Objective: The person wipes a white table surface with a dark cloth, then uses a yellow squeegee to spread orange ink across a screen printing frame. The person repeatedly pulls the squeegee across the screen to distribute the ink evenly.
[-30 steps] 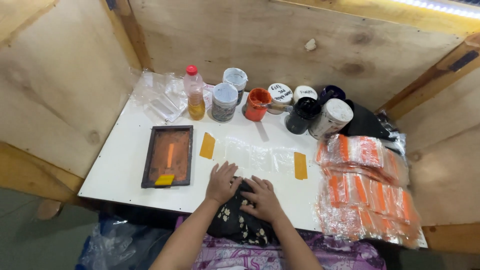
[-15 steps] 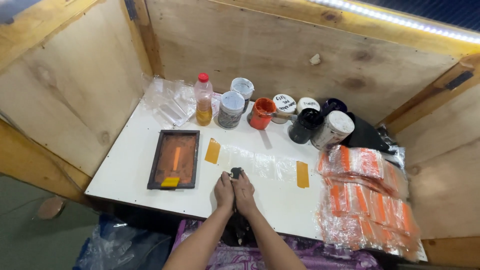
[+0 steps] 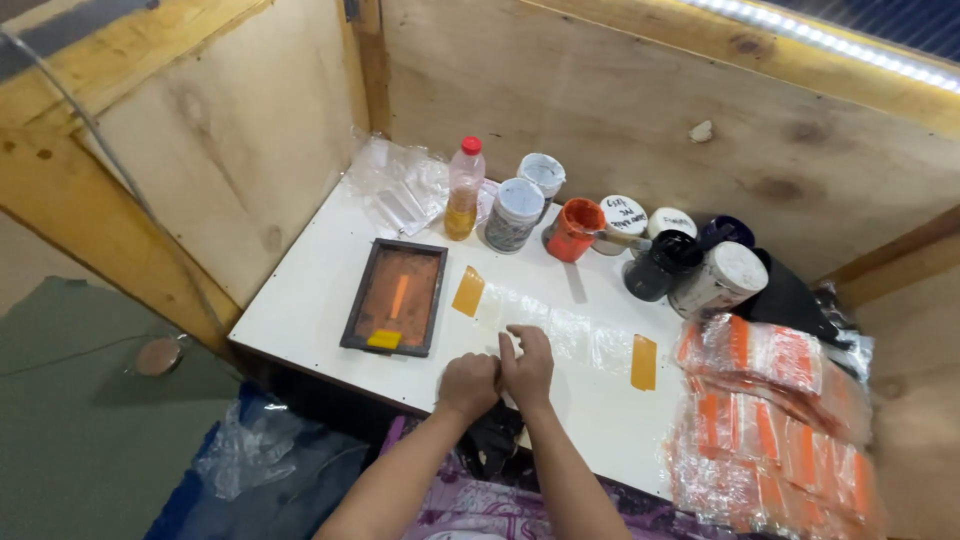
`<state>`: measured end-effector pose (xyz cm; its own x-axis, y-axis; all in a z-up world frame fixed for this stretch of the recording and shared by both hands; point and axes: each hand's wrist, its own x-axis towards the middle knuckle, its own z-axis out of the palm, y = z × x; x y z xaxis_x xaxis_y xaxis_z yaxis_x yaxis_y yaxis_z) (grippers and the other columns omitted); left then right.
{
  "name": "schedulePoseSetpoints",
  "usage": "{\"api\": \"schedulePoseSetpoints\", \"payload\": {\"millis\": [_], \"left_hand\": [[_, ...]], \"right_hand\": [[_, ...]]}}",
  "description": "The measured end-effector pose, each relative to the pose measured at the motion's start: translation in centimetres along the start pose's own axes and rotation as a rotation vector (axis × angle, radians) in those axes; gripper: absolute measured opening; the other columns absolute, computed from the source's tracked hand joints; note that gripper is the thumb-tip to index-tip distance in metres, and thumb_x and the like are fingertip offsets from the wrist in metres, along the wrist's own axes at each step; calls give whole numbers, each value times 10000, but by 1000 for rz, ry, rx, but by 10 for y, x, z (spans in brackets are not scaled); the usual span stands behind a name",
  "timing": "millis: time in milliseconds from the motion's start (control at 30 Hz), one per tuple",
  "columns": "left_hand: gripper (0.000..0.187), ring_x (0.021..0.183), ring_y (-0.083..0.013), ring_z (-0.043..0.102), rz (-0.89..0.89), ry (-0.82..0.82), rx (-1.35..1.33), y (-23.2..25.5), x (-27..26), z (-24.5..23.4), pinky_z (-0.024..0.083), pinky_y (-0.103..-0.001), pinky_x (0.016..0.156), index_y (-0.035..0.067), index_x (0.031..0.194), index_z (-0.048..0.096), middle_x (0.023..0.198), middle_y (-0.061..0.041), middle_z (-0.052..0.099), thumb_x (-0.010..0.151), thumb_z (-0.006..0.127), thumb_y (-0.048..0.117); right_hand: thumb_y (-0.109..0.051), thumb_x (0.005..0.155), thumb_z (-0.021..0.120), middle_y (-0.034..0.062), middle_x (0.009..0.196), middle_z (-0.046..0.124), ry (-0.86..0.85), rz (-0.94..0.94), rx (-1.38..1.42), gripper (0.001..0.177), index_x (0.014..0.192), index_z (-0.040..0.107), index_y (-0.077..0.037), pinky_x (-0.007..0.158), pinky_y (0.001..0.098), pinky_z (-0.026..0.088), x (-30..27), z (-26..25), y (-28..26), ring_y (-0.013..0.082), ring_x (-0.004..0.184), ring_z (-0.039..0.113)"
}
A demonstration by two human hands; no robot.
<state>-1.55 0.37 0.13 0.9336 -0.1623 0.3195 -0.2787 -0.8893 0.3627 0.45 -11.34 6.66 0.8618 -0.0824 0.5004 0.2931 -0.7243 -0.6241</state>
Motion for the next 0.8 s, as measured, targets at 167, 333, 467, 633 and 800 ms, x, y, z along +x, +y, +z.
{"api": "schedulePoseSetpoints", "payload": {"millis": [167,333,467,633,800], "left_hand": [[303,755,-247,648,-21,-460,127,16,18,-60,492,-341,718,183,728,627,759,-24,685,916,505,387],[484,1350,-290,478,-26,-702,20,26,28,-201,284,-365,1155,102,1404,564,1530,-167,474,1086,404,429],[349,1158,-263,489,-21,-620,76,19,26,-174,306,-341,1000,131,1216,539,1300,-127,489,1046,430,415],[235,917,-229,503,24,-528,136,10,20,-116,333,-311,806,167,980,508,1013,-78,509,996,462,397],[268,677,-195,517,56,-434,187,11,12,-67,360,-282,612,203,745,478,725,-28,529,946,494,379]], "right_hand": [[-434,962,651,179,1135,730,-602,307,55,553,1392,564,-97,822,475,549,41,27,-75,364,1000,701],[-648,969,475,217,1262,681,-1050,240,-380,738,1463,510,-101,955,556,516,56,50,-122,403,1192,656],[-499,964,489,220,1166,705,-1009,278,-330,596,1336,590,-45,917,522,538,58,48,-147,394,1135,685],[-359,934,614,230,1146,707,-948,344,-239,538,1339,602,-5,906,527,557,56,47,-137,398,1142,681],[-229,900,639,269,1169,699,-930,356,-187,511,1329,606,48,961,518,542,57,38,-140,428,1165,666]]}}
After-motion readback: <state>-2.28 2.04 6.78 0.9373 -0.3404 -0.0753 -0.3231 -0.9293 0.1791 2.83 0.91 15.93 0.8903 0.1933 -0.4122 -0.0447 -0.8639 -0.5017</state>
